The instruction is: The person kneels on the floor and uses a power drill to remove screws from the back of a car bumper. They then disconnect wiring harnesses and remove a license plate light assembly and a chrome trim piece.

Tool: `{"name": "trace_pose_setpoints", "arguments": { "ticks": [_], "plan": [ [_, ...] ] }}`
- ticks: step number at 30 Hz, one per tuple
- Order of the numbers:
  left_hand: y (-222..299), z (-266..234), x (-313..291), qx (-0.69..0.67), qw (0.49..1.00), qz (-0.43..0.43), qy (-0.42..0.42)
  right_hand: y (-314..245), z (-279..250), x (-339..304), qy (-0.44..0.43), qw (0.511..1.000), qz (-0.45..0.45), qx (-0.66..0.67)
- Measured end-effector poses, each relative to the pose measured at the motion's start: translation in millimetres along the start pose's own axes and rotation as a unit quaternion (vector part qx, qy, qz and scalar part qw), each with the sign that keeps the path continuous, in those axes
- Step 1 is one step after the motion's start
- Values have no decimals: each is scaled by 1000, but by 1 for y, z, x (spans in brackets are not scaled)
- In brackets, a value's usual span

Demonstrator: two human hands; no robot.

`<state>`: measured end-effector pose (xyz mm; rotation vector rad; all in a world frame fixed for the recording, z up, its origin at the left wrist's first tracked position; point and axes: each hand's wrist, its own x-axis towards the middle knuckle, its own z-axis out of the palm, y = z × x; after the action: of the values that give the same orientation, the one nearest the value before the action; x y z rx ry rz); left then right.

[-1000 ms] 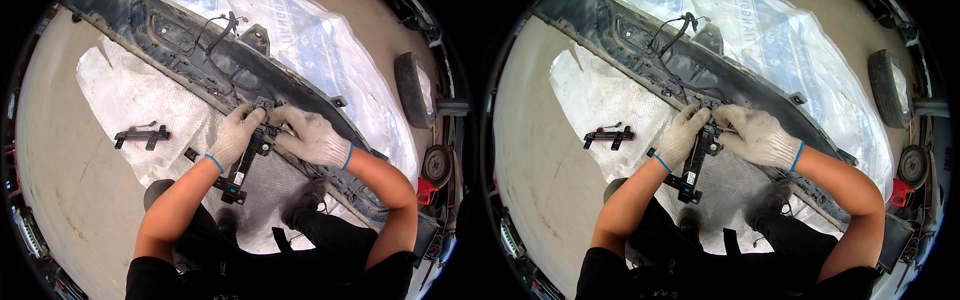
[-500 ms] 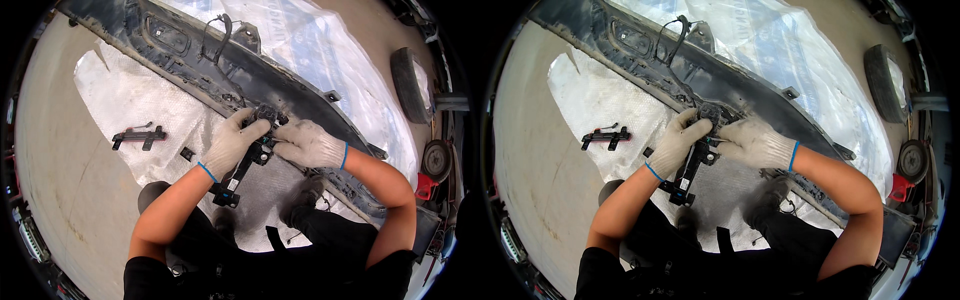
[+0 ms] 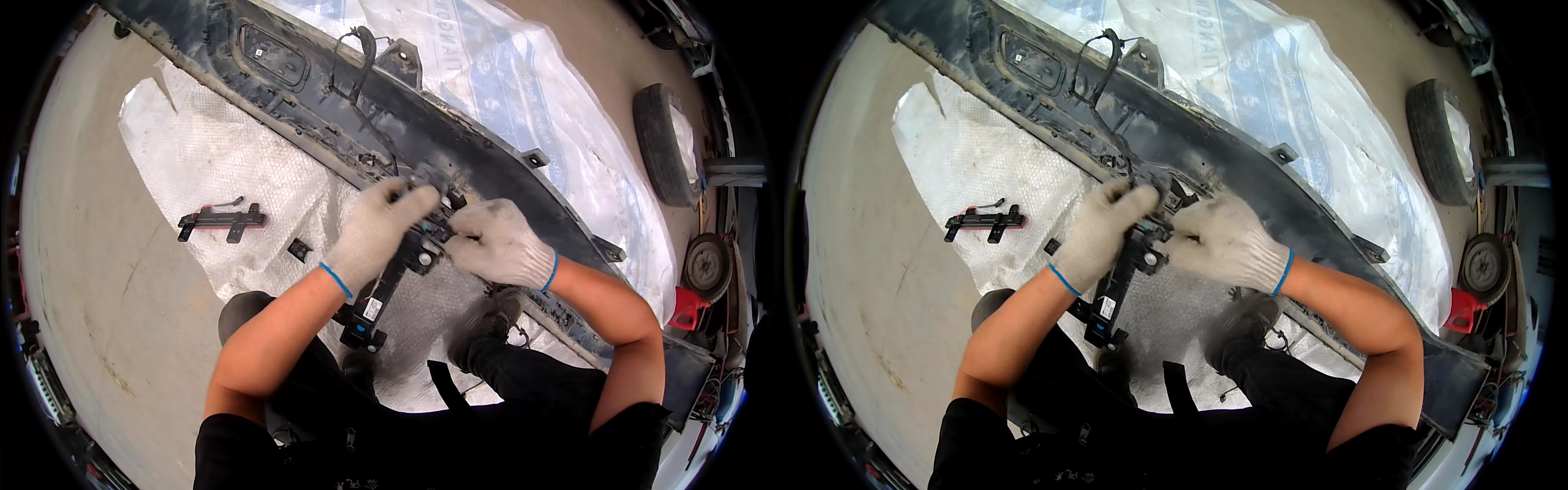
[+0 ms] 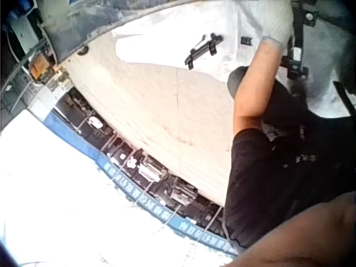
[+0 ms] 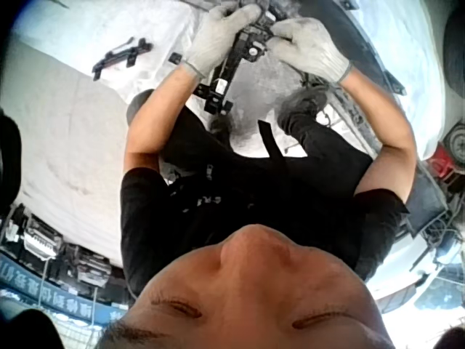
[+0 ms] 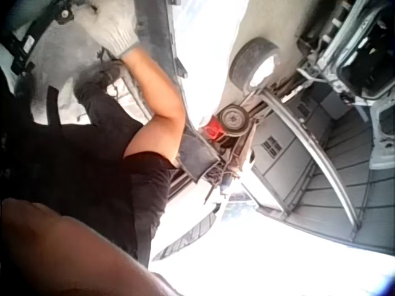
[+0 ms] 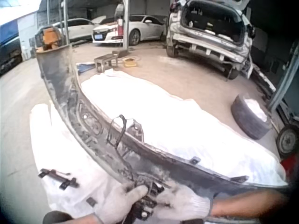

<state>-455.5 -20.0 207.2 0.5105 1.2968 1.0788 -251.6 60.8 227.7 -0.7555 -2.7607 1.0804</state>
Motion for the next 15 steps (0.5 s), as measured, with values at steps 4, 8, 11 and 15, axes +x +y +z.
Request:
{"name": "trace_pose_setpoints", "arguments": {
  "ticks": [4,8,11,15],
  "plan": [
    [22,-35,10,-24,994,82,64,23,-5,-18,19,999,5,44],
    [8,-26,15,-89,995,28,29,29,-10,-6,21,995,-70,73],
    [0,-24,14,-76,996,29,24,34,-7,-10,33,989,-111,91],
    [-10,-32,20,-70,997,23,5,39,-8,-14,45,987,-130,86]
  ]
}}
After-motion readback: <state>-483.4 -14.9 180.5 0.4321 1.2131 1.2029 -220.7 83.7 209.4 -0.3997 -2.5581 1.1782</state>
